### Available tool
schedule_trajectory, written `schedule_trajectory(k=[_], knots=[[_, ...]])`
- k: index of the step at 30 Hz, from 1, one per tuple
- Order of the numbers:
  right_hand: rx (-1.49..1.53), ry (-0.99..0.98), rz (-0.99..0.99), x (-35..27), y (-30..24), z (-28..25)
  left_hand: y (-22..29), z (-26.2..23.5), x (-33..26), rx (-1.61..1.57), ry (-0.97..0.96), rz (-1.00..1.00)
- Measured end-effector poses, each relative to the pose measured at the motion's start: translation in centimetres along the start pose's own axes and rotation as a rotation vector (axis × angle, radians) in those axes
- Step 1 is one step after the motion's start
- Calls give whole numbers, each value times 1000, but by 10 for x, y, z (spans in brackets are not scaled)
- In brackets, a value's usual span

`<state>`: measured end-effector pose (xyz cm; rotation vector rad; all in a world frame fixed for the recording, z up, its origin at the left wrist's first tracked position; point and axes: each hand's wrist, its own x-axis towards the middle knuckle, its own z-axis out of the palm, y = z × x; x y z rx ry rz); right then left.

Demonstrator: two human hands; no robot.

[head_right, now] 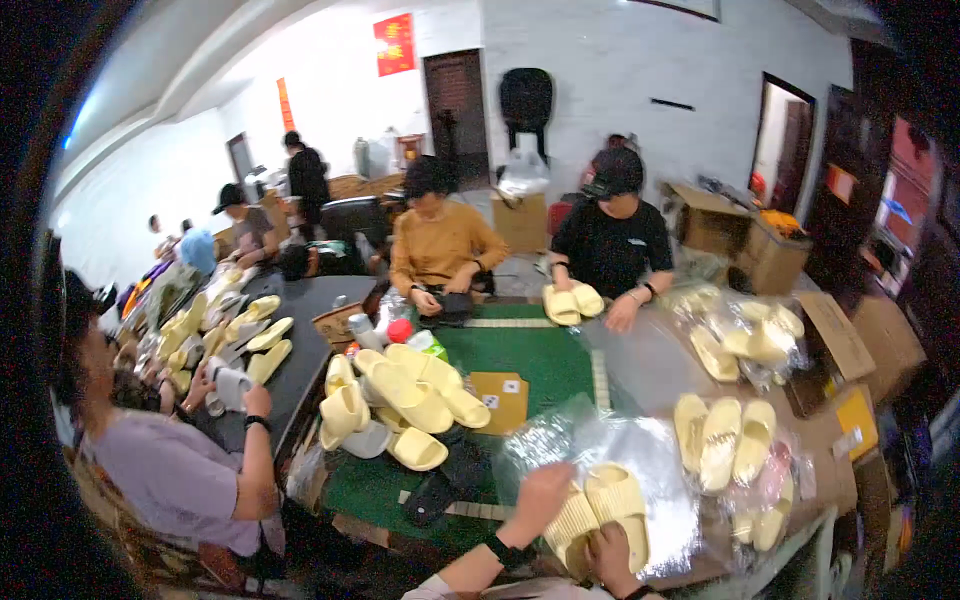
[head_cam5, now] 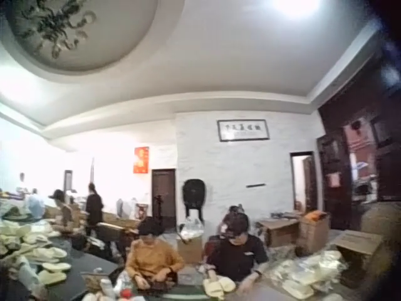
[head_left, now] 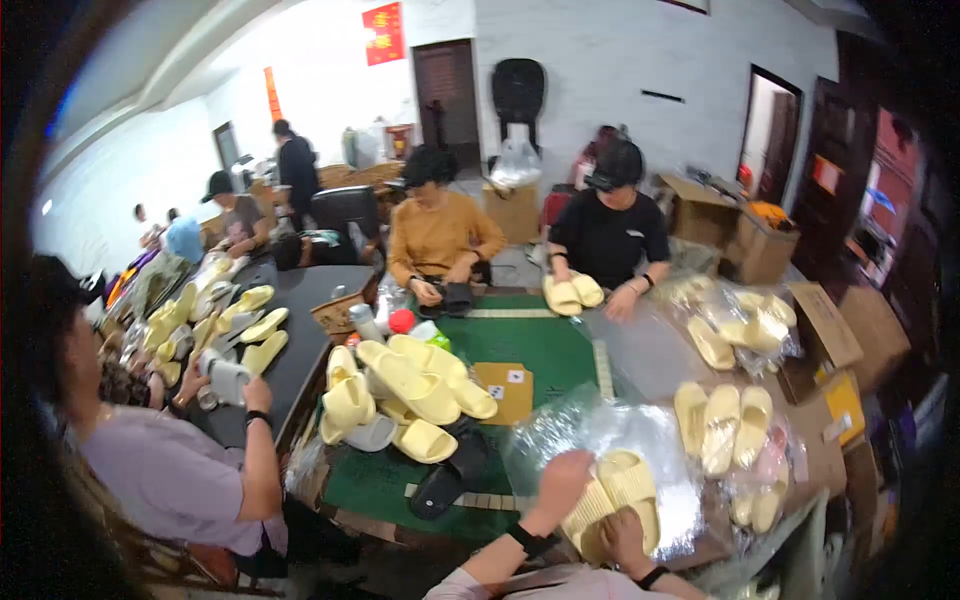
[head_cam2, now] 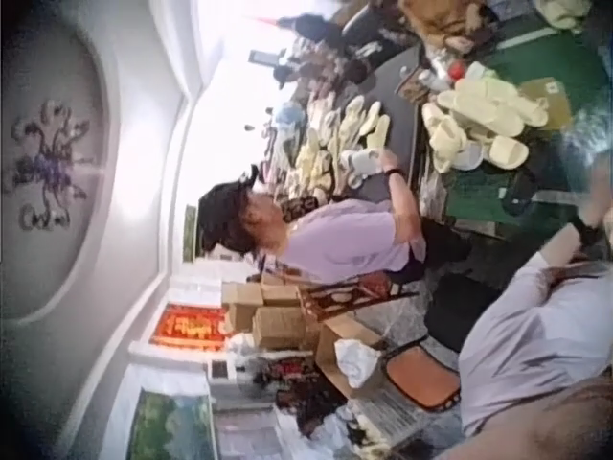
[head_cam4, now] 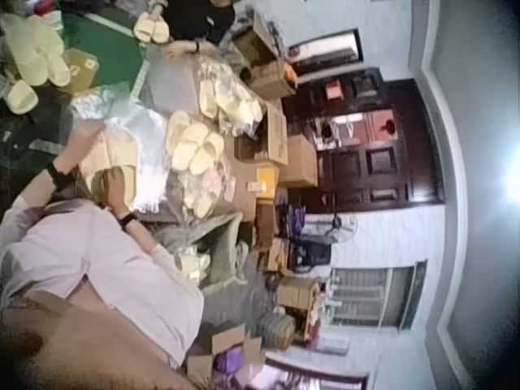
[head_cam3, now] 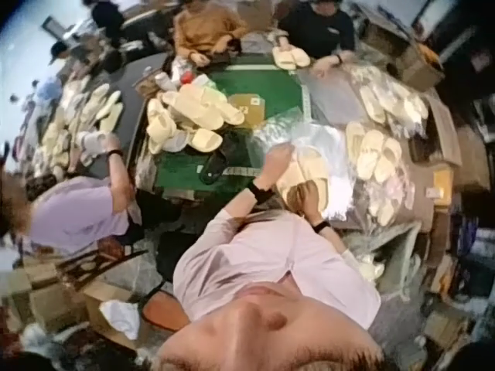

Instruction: Packing manufactured sandals into plastic bags.

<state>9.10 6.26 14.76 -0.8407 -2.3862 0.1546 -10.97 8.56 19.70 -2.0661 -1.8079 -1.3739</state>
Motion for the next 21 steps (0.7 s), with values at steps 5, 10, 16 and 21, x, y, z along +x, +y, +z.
schedule_trajectory(k=[5, 10, 16, 21], knots=[[122, 20, 264, 28, -1, -24, -12, -15, 39, 234, -159, -117], [246, 142, 442, 31, 6, -39, -40, -11, 55, 301, -153, -58], [649, 112, 641, -1, 26, -61, -28, -7, 57, 129, -215, -150], [967, -163, 548, 14, 13, -101, -14, -13, 56, 2, -266, -14]])
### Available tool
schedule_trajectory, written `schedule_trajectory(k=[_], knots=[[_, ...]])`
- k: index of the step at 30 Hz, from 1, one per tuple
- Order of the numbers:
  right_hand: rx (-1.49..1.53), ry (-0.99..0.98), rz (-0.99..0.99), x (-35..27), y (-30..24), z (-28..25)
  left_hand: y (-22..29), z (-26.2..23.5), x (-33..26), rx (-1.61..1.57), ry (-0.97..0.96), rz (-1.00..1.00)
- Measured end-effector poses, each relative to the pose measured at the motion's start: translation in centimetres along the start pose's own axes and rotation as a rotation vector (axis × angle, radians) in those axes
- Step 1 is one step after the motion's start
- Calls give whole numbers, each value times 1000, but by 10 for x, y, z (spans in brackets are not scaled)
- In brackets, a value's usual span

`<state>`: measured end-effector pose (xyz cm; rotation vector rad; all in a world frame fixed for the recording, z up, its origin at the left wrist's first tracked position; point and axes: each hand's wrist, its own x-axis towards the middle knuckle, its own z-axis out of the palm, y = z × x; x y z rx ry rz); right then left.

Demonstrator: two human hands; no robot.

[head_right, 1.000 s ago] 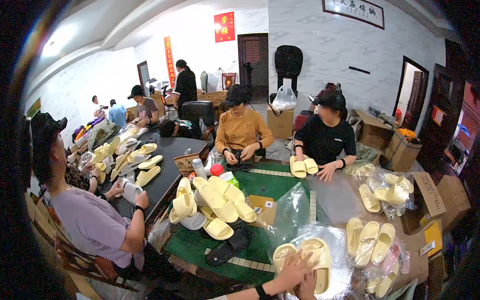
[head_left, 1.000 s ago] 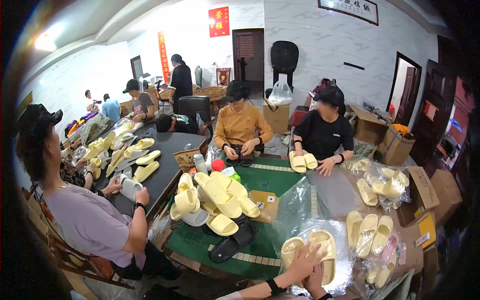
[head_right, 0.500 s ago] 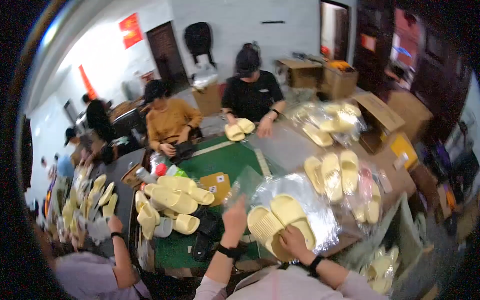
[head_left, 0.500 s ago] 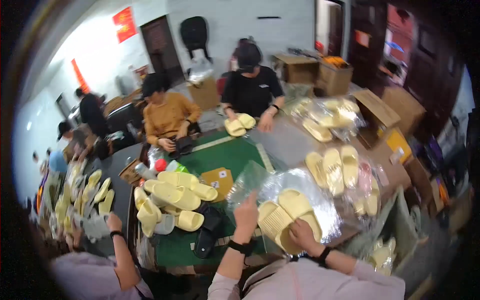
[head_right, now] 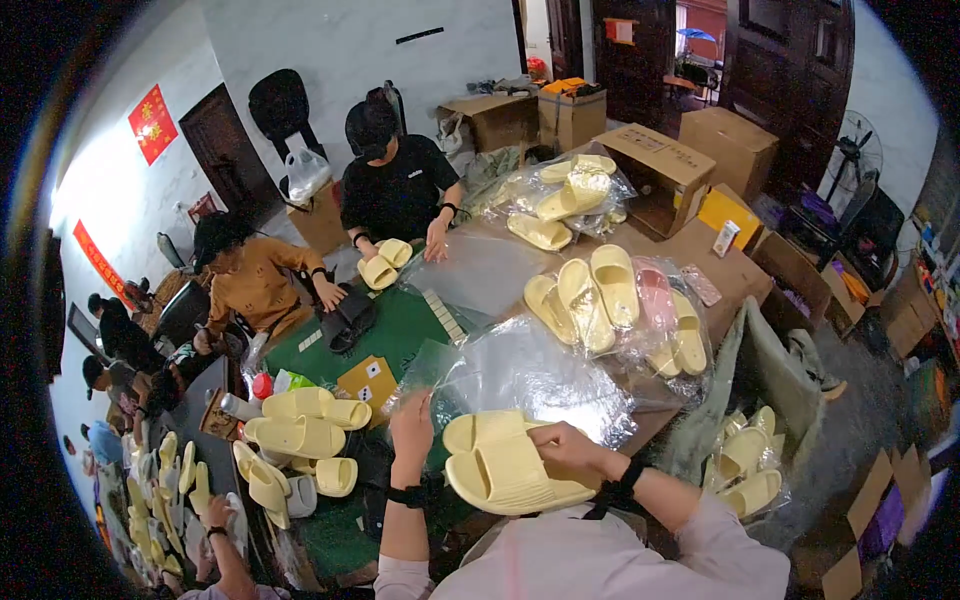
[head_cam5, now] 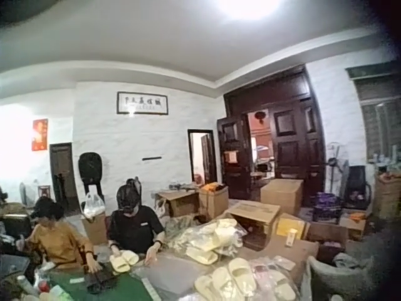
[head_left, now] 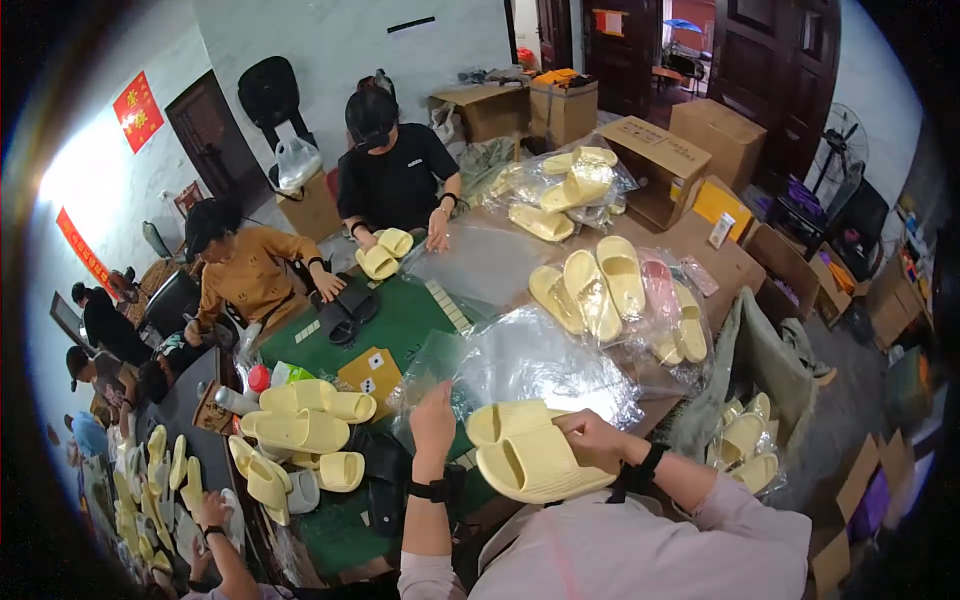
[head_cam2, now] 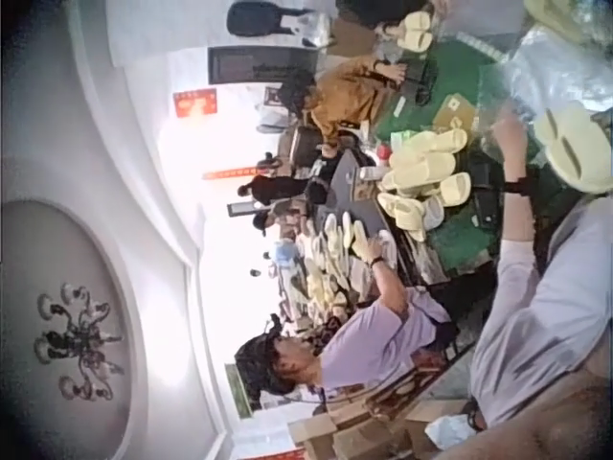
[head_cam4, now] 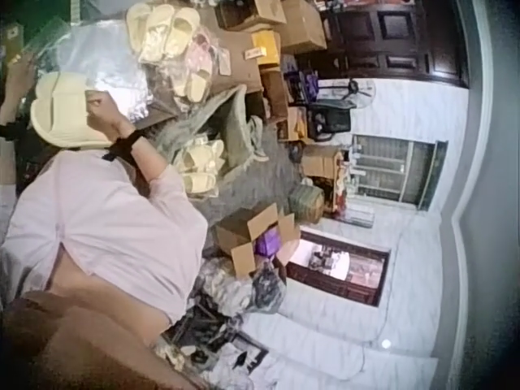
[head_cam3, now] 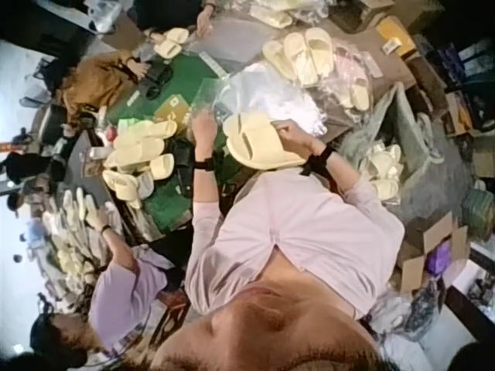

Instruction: Packing manufactured sandals into plastic bags.

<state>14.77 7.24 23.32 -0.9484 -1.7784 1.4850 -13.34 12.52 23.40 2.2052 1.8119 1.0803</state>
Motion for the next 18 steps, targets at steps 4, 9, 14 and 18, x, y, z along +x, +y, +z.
schedule_trajectory(k=[4, 9, 14, 18], knots=[[-87, -1, -102, 19, 2, 13, 6, -7, 1, -104, -148, -35], [-96, 95, -108, 28, 39, 18, 9, -7, -13, -122, -167, 129], [-338, 129, -195, 29, 45, 22, 11, -6, -28, -206, -103, 87], [-551, 285, -265, 33, 42, 27, 31, -3, -36, -228, -162, 18]])
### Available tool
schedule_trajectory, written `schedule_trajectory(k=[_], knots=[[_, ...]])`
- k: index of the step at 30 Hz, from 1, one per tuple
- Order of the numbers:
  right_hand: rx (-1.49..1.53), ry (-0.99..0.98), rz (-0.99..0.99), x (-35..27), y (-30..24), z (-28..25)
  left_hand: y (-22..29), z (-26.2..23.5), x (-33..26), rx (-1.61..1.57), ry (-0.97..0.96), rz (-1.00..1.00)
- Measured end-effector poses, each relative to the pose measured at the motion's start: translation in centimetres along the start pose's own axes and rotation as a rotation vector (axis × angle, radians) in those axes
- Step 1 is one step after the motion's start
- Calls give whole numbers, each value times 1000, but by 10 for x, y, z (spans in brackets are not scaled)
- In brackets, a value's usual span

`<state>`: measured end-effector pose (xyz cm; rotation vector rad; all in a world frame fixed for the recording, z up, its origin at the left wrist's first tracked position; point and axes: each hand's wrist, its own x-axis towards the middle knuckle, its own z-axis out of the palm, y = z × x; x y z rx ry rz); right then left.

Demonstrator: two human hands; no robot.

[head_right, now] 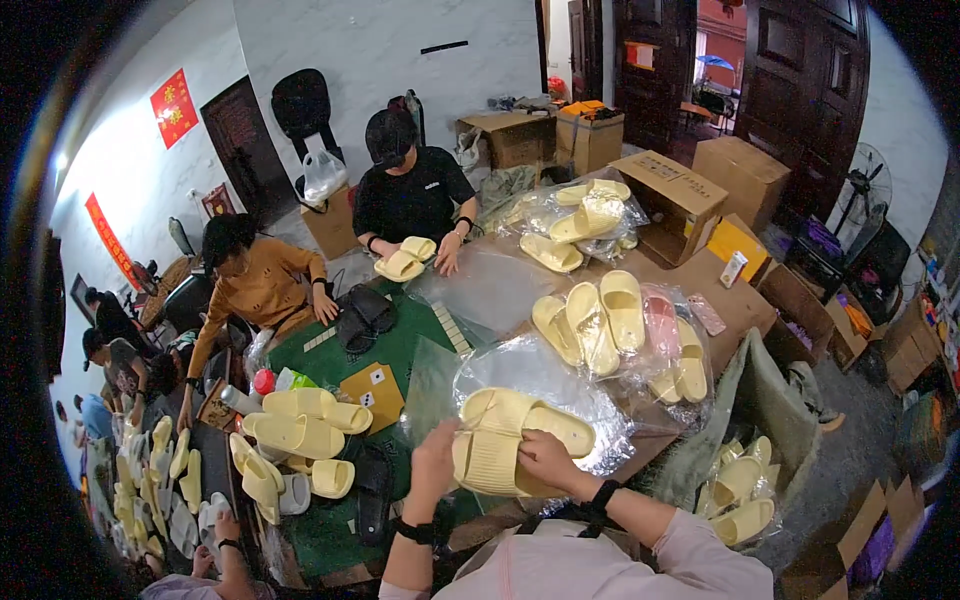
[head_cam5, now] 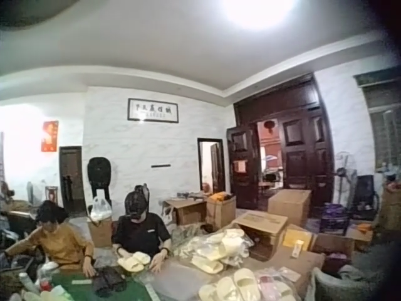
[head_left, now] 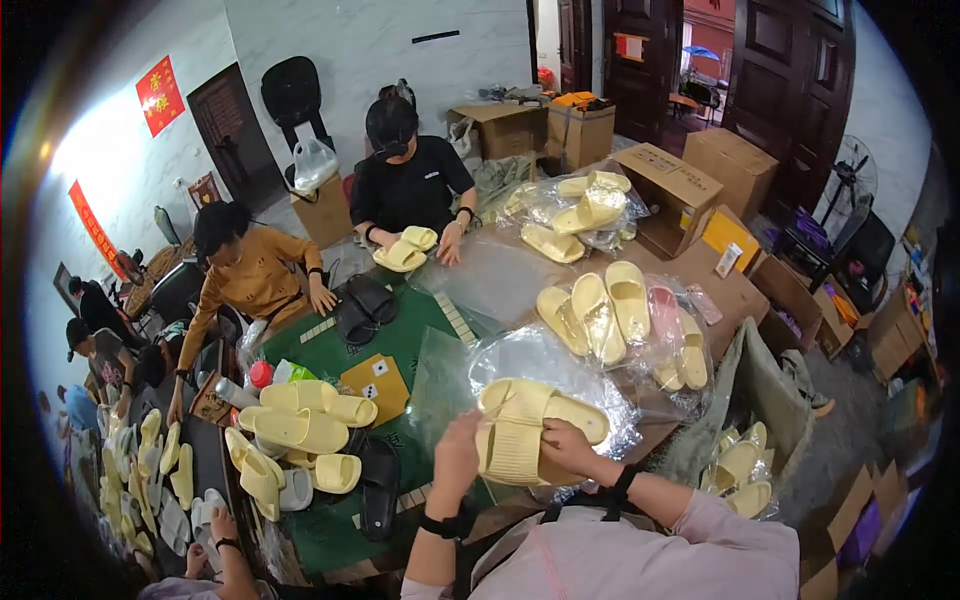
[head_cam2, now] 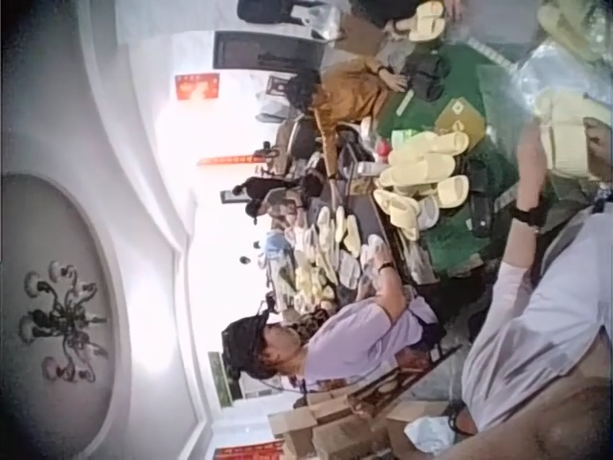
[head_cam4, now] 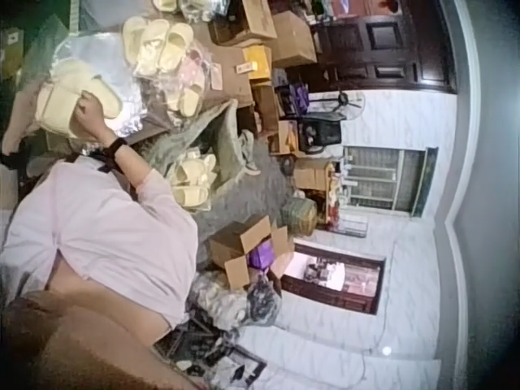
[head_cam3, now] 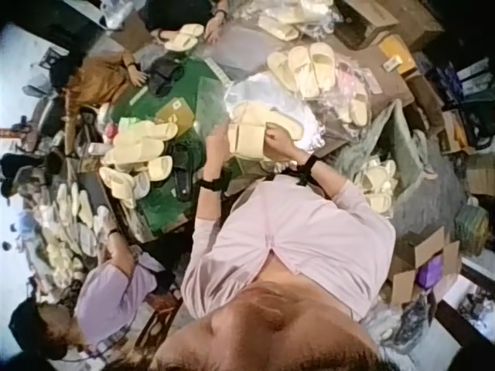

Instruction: Packing manufactured sandals into plastic bags.

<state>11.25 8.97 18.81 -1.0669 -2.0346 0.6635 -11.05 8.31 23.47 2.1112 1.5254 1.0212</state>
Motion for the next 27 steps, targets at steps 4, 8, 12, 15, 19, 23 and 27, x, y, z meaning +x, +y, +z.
schedule_trajectory(k=[4, 8, 12, 15, 19, 23, 27], knots=[[-267, 63, -42, 8, -26, 3, 17, 20, -3, 248, -26, 108], [-444, 112, -209, 12, -38, 10, 29, 37, -7, 283, 125, 158], [-501, 47, -267, 8, -35, 19, 35, 40, -8, 248, 138, 154], [-543, -27, -289, 3, -31, 30, 33, 48, -11, 199, 84, 162], [-468, 22, -305, 0, -17, 42, 50, 51, -18, 117, 25, 171], [-500, 3, -262, 4, -15, 42, 44, 45, -18, 249, 134, 176], [-433, 11, -265, 5, -26, 24, 23, 34, -14, 262, 241, 80]])
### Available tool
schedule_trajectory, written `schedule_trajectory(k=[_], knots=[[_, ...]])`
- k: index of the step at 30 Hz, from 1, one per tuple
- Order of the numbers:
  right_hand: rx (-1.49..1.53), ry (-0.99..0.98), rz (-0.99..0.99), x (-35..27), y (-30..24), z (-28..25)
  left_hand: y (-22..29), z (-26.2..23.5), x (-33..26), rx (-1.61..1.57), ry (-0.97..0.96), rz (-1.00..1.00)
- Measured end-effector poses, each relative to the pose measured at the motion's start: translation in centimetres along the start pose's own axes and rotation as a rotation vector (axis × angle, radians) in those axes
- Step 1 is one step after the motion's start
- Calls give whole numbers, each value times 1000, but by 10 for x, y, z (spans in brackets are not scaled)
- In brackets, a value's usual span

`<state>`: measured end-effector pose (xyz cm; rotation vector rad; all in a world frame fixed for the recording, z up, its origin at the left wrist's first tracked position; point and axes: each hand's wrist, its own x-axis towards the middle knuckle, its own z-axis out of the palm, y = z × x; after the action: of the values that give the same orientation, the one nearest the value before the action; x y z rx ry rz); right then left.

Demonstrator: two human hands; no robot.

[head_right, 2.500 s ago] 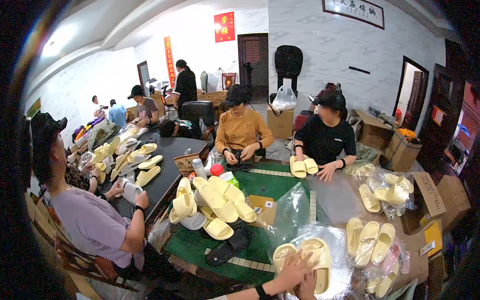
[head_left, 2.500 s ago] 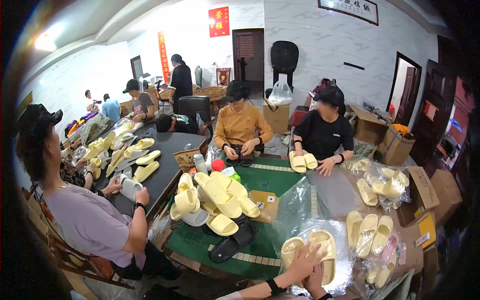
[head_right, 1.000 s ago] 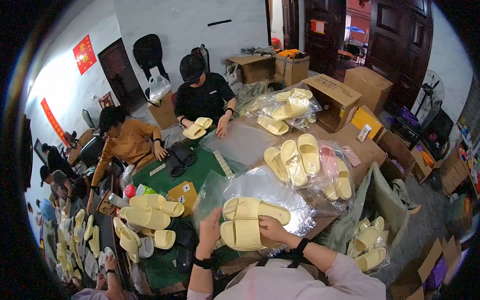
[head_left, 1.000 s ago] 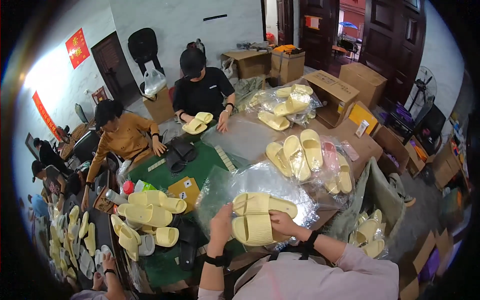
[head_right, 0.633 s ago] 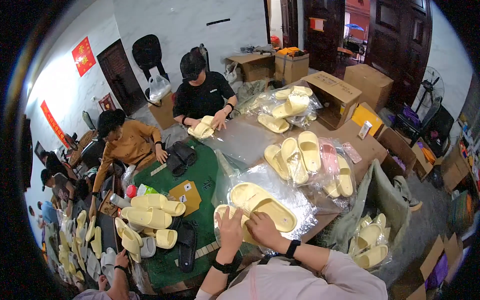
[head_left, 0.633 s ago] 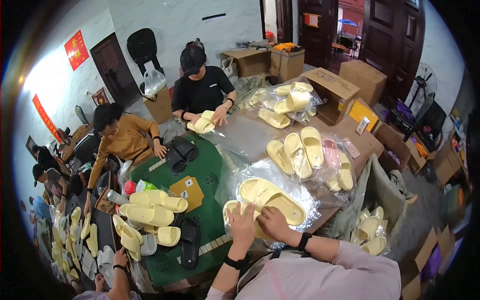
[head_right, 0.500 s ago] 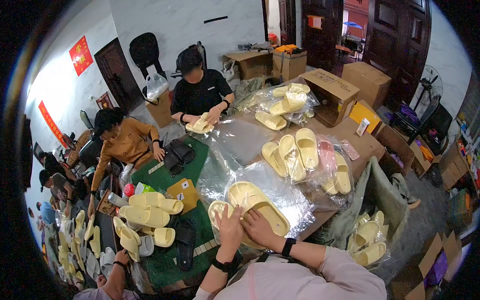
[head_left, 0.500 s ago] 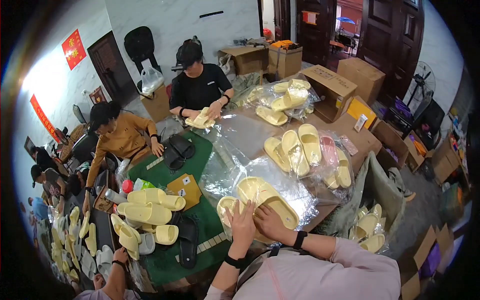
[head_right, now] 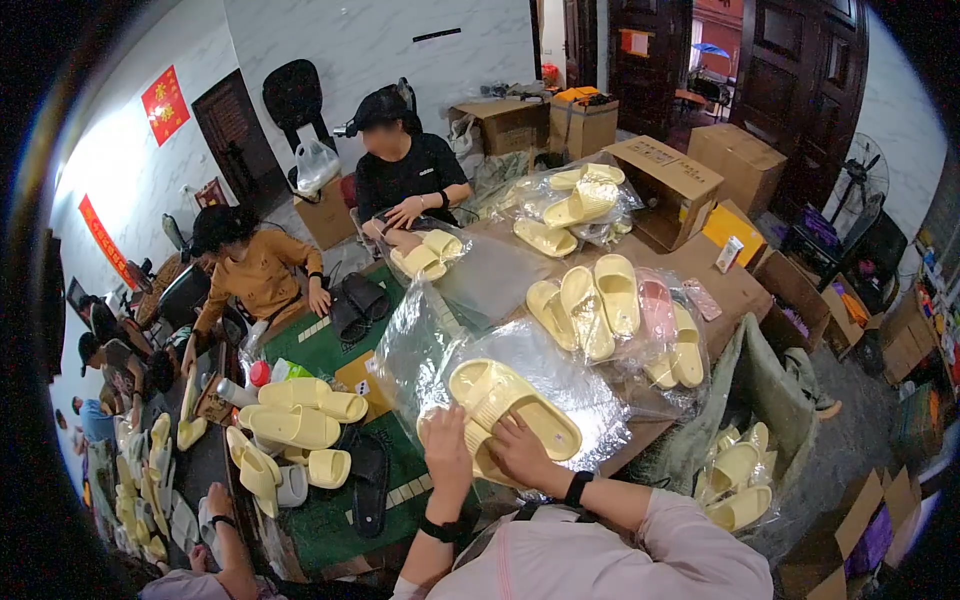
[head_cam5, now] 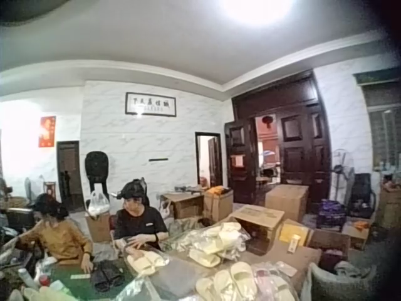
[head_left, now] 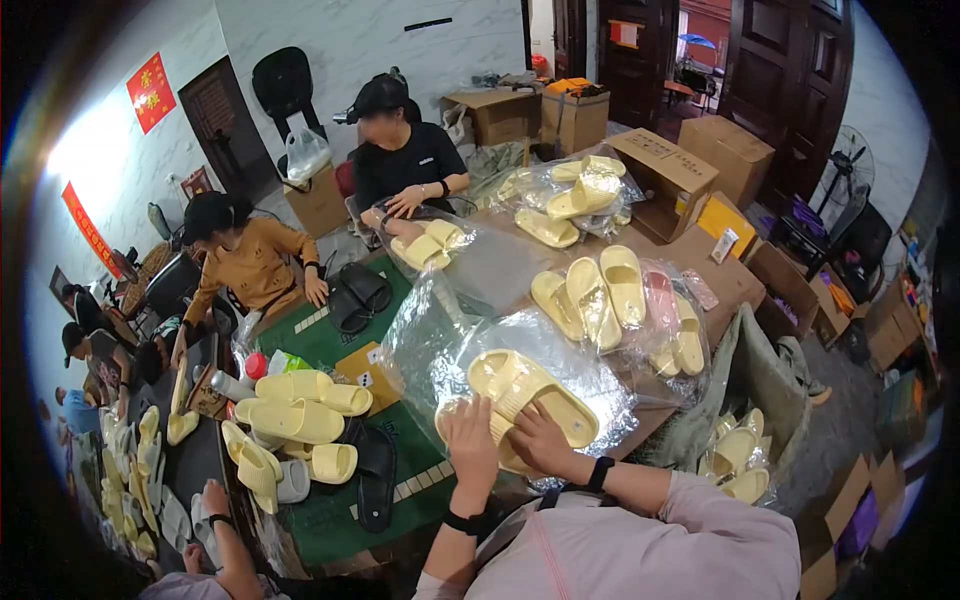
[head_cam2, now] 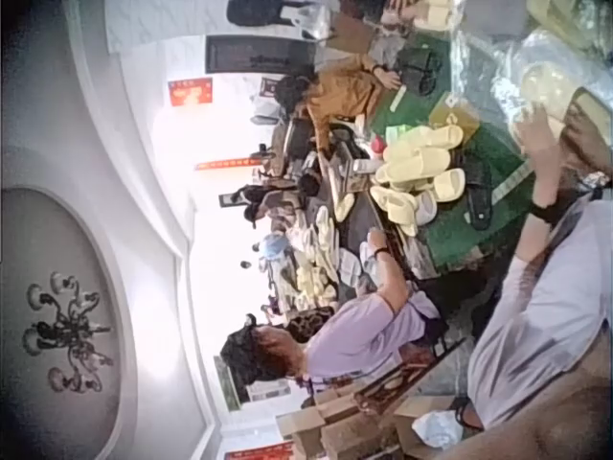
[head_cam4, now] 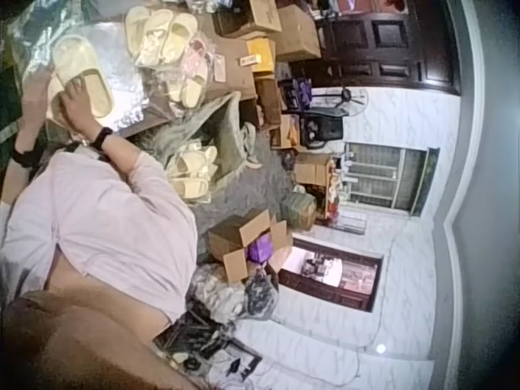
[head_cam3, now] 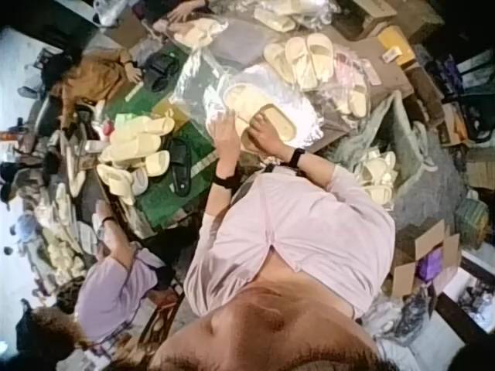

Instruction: Packing manufactured sandals into plastic bags.

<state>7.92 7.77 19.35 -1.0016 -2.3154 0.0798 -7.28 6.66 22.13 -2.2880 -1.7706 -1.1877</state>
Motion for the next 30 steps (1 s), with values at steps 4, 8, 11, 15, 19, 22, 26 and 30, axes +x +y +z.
schedule_trajectory(k=[4, 8, 11, 15, 19, 22, 26, 30], knots=[[40, 37, -108, -18, 15, -8, -21, -9, 10, -89, 10, -100], [199, -72, -125, -31, 29, -12, -37, -21, 22, -354, -82, -296], [314, 11, -38, -35, 34, -12, -50, -31, 35, -396, -166, -484], [469, -24, 313, -35, 37, -11, -64, -35, 44, -456, -117, -465], [338, -44, 462, -33, 50, -10, -69, -42, 52, -500, -37, -392], [322, 8, 544, -36, 66, -3, -81, -48, 54, -448, -79, -424], [648, 0, 517, -33, 71, -1, -87, -50, 54, -526, -28, -472], [304, 32, 529, -40, 86, 26, -93, -44, 43, -463, -25, -369]])
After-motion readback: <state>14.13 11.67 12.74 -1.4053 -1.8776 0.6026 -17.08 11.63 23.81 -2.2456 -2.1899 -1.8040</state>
